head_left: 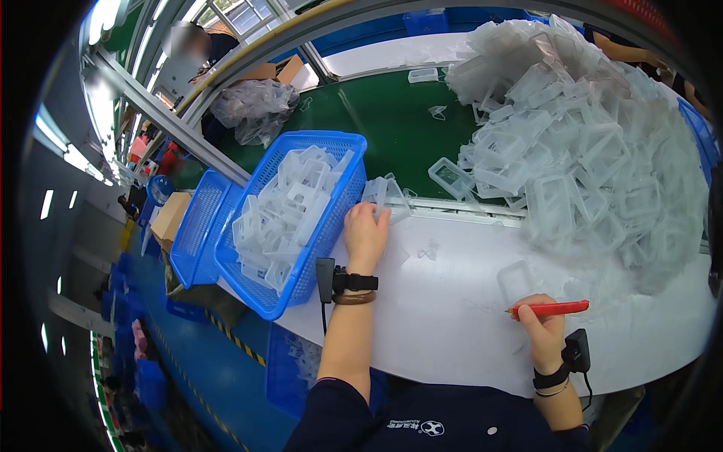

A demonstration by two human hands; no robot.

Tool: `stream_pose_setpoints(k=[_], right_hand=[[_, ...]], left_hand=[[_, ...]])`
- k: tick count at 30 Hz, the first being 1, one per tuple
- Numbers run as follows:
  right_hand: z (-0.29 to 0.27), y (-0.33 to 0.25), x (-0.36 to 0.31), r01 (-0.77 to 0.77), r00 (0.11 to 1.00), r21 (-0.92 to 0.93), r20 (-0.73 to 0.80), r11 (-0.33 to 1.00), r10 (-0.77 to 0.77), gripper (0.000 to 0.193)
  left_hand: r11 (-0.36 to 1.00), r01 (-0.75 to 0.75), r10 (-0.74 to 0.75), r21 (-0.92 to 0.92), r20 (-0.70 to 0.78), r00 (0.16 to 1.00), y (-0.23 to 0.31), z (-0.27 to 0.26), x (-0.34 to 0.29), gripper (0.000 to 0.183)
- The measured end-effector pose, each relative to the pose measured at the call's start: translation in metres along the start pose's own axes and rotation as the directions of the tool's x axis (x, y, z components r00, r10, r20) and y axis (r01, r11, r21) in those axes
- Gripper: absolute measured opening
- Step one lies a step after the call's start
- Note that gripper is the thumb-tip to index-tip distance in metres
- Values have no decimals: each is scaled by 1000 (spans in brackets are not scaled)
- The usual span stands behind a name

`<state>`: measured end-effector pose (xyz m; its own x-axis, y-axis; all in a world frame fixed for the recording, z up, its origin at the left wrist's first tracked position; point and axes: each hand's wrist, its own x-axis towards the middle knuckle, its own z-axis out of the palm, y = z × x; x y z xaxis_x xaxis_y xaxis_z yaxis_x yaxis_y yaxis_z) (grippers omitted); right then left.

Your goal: Manually assembling and trimming plastic component housings at a workstation.

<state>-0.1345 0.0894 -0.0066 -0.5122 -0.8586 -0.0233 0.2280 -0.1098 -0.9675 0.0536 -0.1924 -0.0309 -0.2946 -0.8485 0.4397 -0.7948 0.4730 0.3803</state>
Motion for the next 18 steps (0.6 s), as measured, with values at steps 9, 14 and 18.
stream_pose_setpoints(k=[9, 14, 18], right_hand=[[6, -8, 19, -31, 993, 369, 116, 929, -13, 14], [-6, -14, 15, -101, 990, 547, 141, 831, 27, 16], [-10, -22, 5, -231, 954, 584, 292, 778, 64, 17]], left_hand=[[781, -479, 477, -400, -113, 872, 131, -46, -82, 14], [604, -536, 710, -590, 92, 698, 160, -71, -112, 22], [544, -64, 339, -837, 150, 929, 143, -60, -113, 42]])
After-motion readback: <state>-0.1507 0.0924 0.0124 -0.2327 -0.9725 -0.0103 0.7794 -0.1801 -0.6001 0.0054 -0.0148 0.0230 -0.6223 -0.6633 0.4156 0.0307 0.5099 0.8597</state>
